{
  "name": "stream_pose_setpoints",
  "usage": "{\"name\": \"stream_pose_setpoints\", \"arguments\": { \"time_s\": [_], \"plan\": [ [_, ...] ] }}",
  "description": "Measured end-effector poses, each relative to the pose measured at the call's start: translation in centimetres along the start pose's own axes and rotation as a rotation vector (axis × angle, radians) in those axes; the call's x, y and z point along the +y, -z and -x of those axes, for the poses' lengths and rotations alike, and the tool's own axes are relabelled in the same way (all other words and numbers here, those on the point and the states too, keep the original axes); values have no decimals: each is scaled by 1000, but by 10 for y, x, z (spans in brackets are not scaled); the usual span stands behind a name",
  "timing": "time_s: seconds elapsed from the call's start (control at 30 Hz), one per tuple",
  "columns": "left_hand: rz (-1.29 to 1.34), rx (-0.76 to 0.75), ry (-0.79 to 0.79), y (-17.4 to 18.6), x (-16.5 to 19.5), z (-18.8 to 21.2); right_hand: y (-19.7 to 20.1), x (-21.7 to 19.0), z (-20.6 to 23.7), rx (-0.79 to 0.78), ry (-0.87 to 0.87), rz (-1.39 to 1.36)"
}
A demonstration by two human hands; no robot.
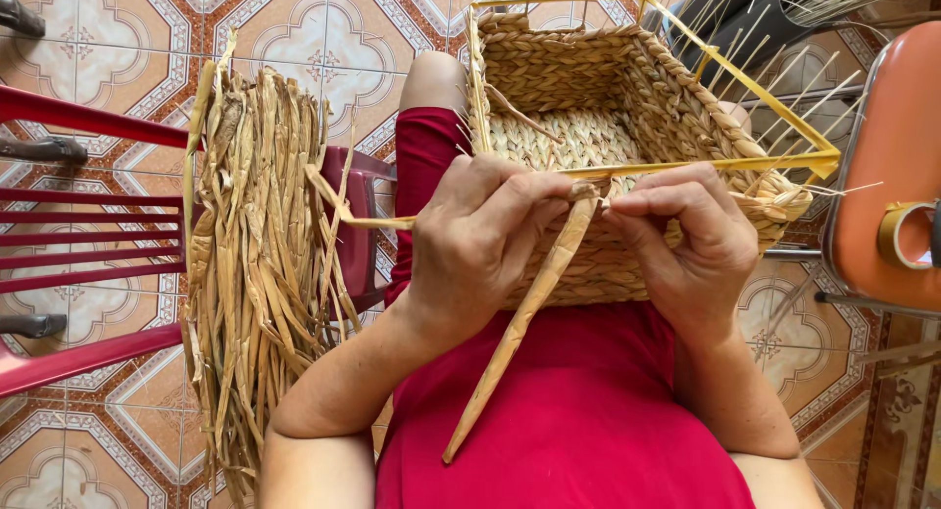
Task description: The person weaves dried palm leaves into a rectangular basket, threading strands through the frame and tightening the weave. They occasionally use scissors to trim excess material and continue adding new strands to build the basket walls.
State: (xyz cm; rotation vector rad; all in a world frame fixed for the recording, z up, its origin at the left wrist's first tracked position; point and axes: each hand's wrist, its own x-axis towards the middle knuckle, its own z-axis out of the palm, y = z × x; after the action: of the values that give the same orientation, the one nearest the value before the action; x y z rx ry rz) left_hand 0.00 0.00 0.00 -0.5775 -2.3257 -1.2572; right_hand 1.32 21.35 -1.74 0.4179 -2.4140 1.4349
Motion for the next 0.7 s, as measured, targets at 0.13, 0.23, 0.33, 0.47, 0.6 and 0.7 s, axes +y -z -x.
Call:
{"name": "stream_pose_setpoints", "arguments": {
  "time_s": [0.13, 0.23, 0.33, 0.47, 0.6, 0.7],
  "plan": [
    [-17, -12, 48, 1, 13, 2, 2, 1, -2, 0, 12, 37],
    [-56, -10, 49, -8, 11, -3, 4, 0, -1, 4, 16, 36],
    [-101, 8, 53, -14, 4, -4, 4, -3, -1, -2, 31, 64],
    [-180, 56, 41, -21, 3, 1, 5, -16, -5, -50, 140, 152],
    [-199, 82, 12, -20, 2, 0, 5, -31, -23, -171, 280, 239],
    [-195, -14, -46, -4, -9, -7, 3, -30, -49, -245, 275, 227]
  ]
}}
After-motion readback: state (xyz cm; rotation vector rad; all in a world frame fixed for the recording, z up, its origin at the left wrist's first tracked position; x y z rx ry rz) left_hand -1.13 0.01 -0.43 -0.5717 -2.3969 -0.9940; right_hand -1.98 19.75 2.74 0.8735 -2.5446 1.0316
